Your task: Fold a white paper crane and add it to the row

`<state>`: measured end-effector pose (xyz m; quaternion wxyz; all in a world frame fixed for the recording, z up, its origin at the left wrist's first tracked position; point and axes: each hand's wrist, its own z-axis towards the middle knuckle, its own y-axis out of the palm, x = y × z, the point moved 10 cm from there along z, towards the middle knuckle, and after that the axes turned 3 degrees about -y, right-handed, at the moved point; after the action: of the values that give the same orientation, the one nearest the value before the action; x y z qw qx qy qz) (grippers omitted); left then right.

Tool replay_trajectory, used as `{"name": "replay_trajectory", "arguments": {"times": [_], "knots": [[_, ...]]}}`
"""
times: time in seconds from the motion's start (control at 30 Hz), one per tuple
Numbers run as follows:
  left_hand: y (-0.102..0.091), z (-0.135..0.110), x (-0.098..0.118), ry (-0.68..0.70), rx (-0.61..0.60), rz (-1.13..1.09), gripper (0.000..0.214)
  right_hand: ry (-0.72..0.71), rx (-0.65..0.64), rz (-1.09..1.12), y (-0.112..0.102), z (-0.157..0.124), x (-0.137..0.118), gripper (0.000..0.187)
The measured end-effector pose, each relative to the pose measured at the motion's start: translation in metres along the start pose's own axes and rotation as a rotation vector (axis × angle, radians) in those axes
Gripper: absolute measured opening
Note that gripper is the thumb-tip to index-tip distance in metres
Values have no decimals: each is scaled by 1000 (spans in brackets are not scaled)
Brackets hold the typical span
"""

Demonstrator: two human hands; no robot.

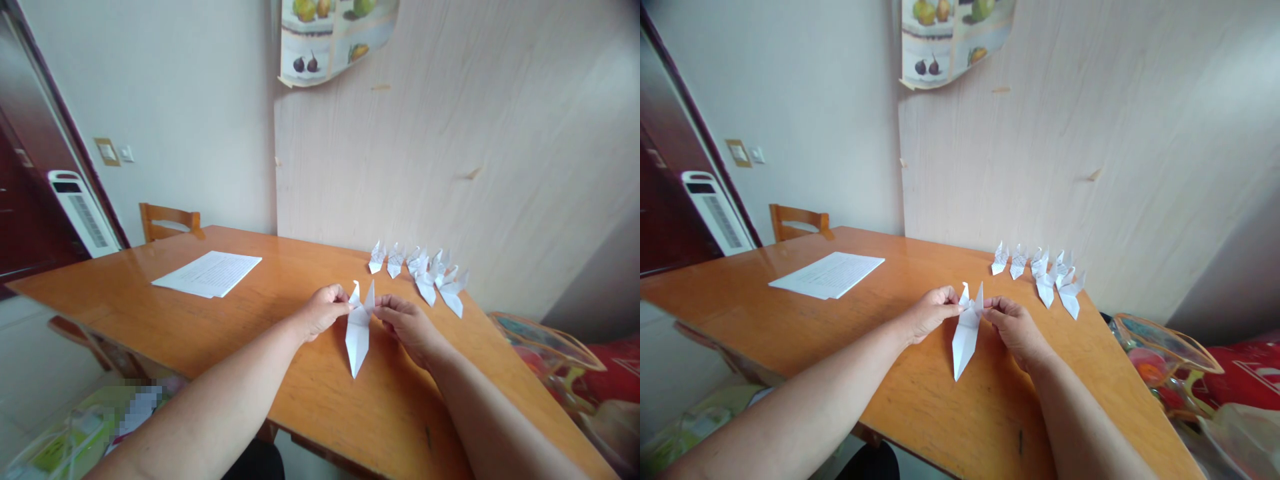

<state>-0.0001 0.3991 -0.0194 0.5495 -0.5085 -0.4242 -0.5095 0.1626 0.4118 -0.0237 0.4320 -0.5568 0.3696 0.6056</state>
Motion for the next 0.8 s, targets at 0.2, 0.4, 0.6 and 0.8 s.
{"name": "replay_trajectory", "arguments": {"times": [0.2,0.4,0.6,0.8], "knots": [[3,0,0,-5,-34,-50,18,29,-9,63,0,1,4,27],[3,1,-2,-13,-24,-58,18,4,40,59,-5,3,6,21],[1,-1,4,6,-4,-85,19,-18,113,54,-12,4,3,22],[0,-1,3,6,3,-63,19,-20,73,11,-6,3,1,19]]}}
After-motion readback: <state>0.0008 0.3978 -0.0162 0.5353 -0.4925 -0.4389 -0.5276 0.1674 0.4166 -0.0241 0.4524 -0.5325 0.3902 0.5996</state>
